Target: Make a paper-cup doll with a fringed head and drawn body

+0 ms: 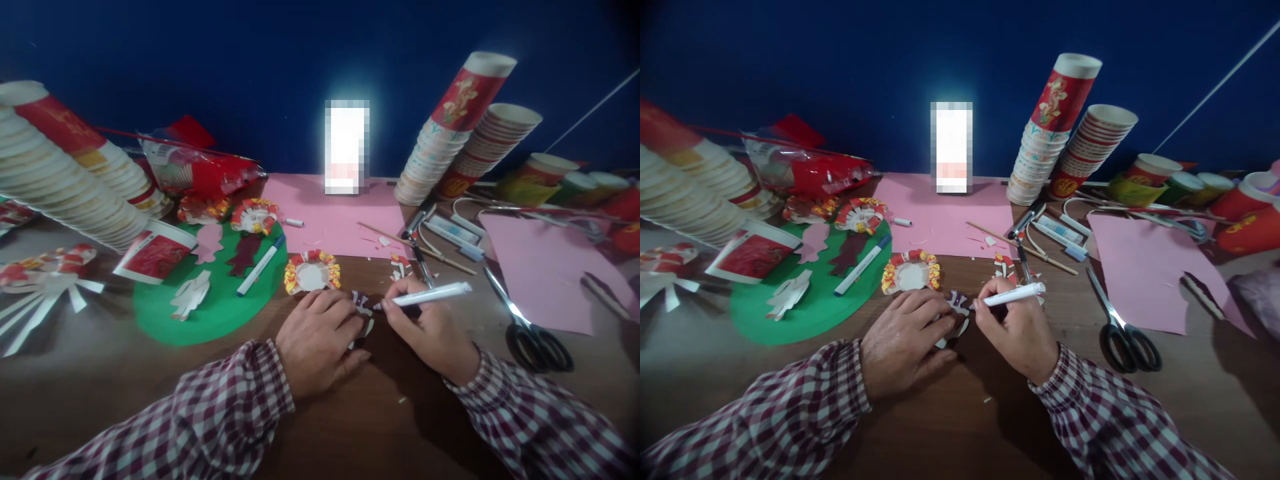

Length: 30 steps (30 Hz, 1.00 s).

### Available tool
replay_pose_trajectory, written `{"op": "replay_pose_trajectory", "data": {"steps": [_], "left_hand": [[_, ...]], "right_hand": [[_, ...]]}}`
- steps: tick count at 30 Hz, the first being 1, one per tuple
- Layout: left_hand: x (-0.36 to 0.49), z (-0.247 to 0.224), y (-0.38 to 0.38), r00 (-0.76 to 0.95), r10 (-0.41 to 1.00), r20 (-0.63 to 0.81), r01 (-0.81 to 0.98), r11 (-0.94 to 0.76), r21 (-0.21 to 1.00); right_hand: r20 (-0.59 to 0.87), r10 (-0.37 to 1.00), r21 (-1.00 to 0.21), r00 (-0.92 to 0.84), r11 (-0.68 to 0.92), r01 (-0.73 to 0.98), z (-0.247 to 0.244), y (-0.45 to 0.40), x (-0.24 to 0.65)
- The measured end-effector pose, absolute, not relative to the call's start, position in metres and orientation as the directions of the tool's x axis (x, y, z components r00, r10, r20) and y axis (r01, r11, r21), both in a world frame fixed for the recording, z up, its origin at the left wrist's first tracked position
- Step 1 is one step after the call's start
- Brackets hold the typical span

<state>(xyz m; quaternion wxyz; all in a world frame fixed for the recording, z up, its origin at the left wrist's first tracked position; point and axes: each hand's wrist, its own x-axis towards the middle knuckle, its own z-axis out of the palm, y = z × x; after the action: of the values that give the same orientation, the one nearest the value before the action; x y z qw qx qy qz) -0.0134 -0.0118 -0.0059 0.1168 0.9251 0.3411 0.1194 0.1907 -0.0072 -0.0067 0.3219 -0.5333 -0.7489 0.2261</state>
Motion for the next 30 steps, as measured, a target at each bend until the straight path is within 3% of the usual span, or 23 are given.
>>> {"op": "replay_pose_trajectory", "data": {"steps": [30], "left_hand": [[-0.0135, -0.0050, -0.0110, 0.736, 0.657, 0.164, 0.603, -0.746, 0.283]], "right_hand": [[0.191, 0.962, -0.678, -0.194, 0.272, 0.683, -0.0046, -0.0078, 0.1915]]}}
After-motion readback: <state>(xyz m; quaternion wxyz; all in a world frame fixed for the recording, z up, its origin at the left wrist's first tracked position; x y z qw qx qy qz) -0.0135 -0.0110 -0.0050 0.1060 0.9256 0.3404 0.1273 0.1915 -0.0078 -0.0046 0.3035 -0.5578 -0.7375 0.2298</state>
